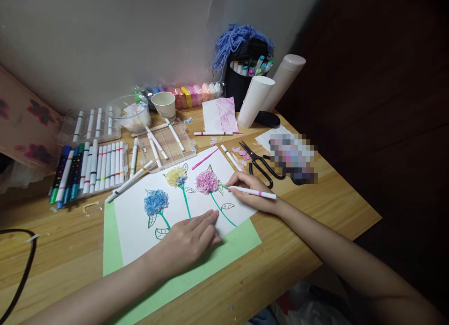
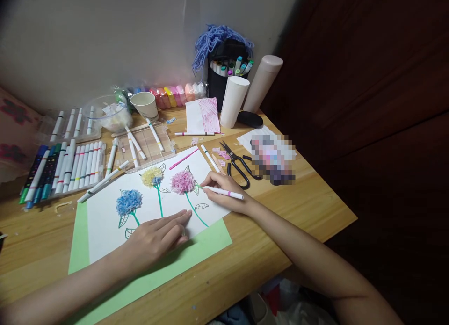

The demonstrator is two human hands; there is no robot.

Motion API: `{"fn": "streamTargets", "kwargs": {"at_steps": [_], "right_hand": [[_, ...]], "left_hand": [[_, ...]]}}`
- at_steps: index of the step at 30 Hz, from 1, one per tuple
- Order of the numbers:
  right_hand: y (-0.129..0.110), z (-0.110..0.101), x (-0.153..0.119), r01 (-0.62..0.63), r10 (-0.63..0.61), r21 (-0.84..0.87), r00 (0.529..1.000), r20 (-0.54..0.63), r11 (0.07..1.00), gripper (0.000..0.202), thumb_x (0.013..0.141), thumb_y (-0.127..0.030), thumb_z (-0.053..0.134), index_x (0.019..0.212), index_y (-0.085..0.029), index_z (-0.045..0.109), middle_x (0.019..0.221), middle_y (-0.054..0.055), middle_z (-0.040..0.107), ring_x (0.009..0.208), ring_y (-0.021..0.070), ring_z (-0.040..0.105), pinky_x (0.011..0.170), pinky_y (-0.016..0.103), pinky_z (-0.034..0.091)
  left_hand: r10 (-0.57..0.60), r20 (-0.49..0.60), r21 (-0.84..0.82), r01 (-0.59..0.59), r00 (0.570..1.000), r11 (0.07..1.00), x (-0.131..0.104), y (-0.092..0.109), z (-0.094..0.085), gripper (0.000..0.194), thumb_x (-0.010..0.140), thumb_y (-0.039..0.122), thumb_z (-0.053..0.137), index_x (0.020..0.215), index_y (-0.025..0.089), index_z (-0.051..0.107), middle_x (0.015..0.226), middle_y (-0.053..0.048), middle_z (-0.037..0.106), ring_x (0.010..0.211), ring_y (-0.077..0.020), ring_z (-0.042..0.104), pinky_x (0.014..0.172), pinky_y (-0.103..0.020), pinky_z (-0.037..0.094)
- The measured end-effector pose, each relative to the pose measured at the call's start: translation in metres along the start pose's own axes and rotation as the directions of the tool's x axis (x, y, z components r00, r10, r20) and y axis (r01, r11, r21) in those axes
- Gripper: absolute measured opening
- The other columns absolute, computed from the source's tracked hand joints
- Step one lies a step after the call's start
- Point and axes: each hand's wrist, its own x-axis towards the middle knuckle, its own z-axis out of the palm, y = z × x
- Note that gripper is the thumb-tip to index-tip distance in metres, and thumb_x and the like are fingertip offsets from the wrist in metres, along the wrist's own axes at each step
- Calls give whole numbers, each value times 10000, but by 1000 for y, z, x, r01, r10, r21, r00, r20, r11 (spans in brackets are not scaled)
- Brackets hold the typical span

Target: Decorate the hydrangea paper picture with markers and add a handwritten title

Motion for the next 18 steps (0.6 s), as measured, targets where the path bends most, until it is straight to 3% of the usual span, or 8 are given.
{"fn": "streamTargets", "kwargs": {"at_steps": [9,13,16,18], "right_hand": [[3,0,0,28,-28,6,999,40,1000,33,799,-196,565,830,-183,563,804,11,584,729,145,536,647,252,402],[3,0,0,30,-30,-7,1000,-9,1000,41,799,-197,561,838,-184,556,804,10,577,732,145,529,646,251,397],[2,0,0,27,-27,17,999,47,1000,31,784,-194,572,806,-182,554,798,13,580,736,150,539,646,254,403],[2,0,0,21,-21,13,1000,7,1000,32,789,-199,564,814,-184,551,794,13,580,731,151,536,644,257,404]], "left_hand": [[7,-22,-12,-7,1000,1000,1,0,0,171,939,217,440,872,102,546,1143,-149,646,1066,-223,614,818,-320,580],[10,-22,-15,-11,1000,1000,1,0,0,174,940,218,436,863,104,543,1129,-149,653,1068,-221,614,820,-323,579],[9,-20,-16,-9,1000,1000,1,0,0,181,942,229,428,870,112,545,1120,-144,658,1077,-216,608,828,-319,575],[4,-15,-19,-5,1000,1000,1,0,-1,167,939,224,435,882,112,545,1133,-143,652,1086,-217,603,834,-320,572]]}}
